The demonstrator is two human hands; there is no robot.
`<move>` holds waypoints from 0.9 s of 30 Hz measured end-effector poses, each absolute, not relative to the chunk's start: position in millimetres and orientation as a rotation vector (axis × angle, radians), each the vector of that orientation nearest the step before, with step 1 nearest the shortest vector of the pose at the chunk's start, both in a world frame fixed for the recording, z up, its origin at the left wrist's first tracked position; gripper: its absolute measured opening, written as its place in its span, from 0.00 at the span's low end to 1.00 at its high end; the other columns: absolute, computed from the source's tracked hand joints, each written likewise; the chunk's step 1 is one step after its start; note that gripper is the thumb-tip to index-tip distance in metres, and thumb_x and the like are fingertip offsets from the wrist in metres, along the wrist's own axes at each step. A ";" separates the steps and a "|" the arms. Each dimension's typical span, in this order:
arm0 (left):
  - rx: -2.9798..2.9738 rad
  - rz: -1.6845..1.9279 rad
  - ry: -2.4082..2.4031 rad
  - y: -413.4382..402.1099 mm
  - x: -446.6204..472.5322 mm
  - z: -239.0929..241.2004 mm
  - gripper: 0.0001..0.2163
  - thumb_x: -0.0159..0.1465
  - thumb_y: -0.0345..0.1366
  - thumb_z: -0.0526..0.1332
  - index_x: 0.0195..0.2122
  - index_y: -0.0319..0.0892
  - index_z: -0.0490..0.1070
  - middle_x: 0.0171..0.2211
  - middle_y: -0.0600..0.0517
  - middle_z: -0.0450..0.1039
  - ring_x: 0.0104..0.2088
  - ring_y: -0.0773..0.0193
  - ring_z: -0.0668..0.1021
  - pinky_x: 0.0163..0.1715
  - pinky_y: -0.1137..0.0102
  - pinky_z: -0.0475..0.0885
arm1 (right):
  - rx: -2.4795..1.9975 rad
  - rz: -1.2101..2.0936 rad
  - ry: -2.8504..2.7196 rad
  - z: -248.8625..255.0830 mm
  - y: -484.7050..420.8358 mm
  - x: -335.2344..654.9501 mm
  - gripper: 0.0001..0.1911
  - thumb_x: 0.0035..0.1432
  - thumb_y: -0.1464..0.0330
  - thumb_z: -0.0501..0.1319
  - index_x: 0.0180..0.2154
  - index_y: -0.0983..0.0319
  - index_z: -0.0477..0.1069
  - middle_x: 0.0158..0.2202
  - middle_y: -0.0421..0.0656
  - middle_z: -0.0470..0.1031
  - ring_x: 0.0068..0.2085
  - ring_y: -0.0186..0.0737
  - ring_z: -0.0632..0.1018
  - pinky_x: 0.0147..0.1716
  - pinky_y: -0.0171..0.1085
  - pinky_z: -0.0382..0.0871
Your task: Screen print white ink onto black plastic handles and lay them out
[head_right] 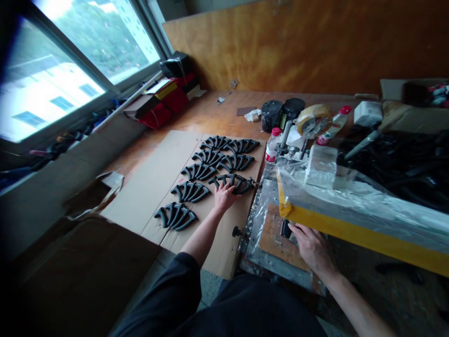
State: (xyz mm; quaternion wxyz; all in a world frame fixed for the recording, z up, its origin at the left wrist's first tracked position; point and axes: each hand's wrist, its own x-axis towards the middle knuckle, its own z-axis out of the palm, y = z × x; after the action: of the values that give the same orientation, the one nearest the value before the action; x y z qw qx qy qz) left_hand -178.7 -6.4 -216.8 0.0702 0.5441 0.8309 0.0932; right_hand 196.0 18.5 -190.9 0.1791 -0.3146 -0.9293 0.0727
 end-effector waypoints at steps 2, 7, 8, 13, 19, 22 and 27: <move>1.561 0.267 2.510 1.5 -183.6 -221.6 0.22 0.59 0.51 0.64 0.54 0.54 0.74 0.63 0.50 0.66 0.64 0.44 0.62 0.61 0.48 0.57 | -0.909 0.232 -2.611 -187.8 17.0 194.8 0.18 0.64 0.75 0.52 0.49 0.61 0.77 0.43 0.49 0.78 0.44 0.46 0.76 0.49 0.46 0.70; 1.445 0.291 2.579 4.0 -190.6 -234.5 0.25 0.61 0.53 0.61 0.58 0.52 0.71 0.66 0.50 0.61 0.66 0.43 0.60 0.61 0.46 0.57 | -0.940 0.382 -2.491 -168.9 7.2 157.5 0.17 0.65 0.73 0.52 0.45 0.60 0.78 0.42 0.49 0.78 0.45 0.47 0.76 0.50 0.48 0.70; 1.457 0.311 2.586 2.5 -190.7 -236.7 0.26 0.61 0.53 0.61 0.59 0.52 0.69 0.67 0.49 0.59 0.67 0.42 0.58 0.62 0.45 0.56 | -0.913 0.473 -2.474 -165.1 5.2 141.1 0.17 0.65 0.73 0.51 0.45 0.59 0.78 0.43 0.49 0.78 0.45 0.47 0.76 0.51 0.48 0.70; 1.518 0.485 2.661 -11.5 -186.1 -245.3 0.28 0.63 0.49 0.60 0.63 0.47 0.64 0.69 0.46 0.54 0.69 0.45 0.53 0.64 0.45 0.53 | -0.885 1.141 -2.326 -171.4 10.7 36.4 0.18 0.62 0.70 0.56 0.52 0.59 0.74 0.51 0.48 0.76 0.48 0.44 0.77 0.50 0.46 0.73; 1.385 0.811 2.762 -36.5 -176.7 -259.8 0.25 0.66 0.47 0.56 0.61 0.40 0.66 0.68 0.39 0.54 0.69 0.48 0.55 0.64 0.50 0.57 | -1.323 1.590 -2.018 -212.3 46.7 -44.2 0.24 0.58 0.67 0.60 0.56 0.60 0.69 0.55 0.50 0.73 0.53 0.46 0.76 0.53 0.49 0.70; 1.331 0.912 2.740 -42.1 -175.9 -270.9 0.26 0.66 0.47 0.56 0.62 0.39 0.64 0.67 0.37 0.56 0.68 0.48 0.59 0.64 0.50 0.58 | -1.383 1.648 -1.940 -223.7 59.5 -60.3 0.27 0.57 0.66 0.62 0.58 0.64 0.67 0.58 0.54 0.70 0.56 0.47 0.74 0.56 0.48 0.67; 1.286 1.086 2.614 -34.2 -185.4 -282.1 0.26 0.67 0.44 0.56 0.64 0.39 0.60 0.67 0.37 0.56 0.68 0.51 0.59 0.63 0.51 0.61 | -1.402 1.656 -1.893 -234.9 71.5 -81.8 0.30 0.54 0.62 0.64 0.58 0.62 0.66 0.56 0.52 0.73 0.54 0.47 0.75 0.55 0.49 0.68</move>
State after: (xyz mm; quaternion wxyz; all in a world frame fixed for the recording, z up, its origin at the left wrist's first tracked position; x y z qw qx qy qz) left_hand -185.4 -34.2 -282.1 0.0163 0.4135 0.8408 0.3492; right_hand -81.8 71.5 -234.9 0.1307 -0.4827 -0.6517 0.5703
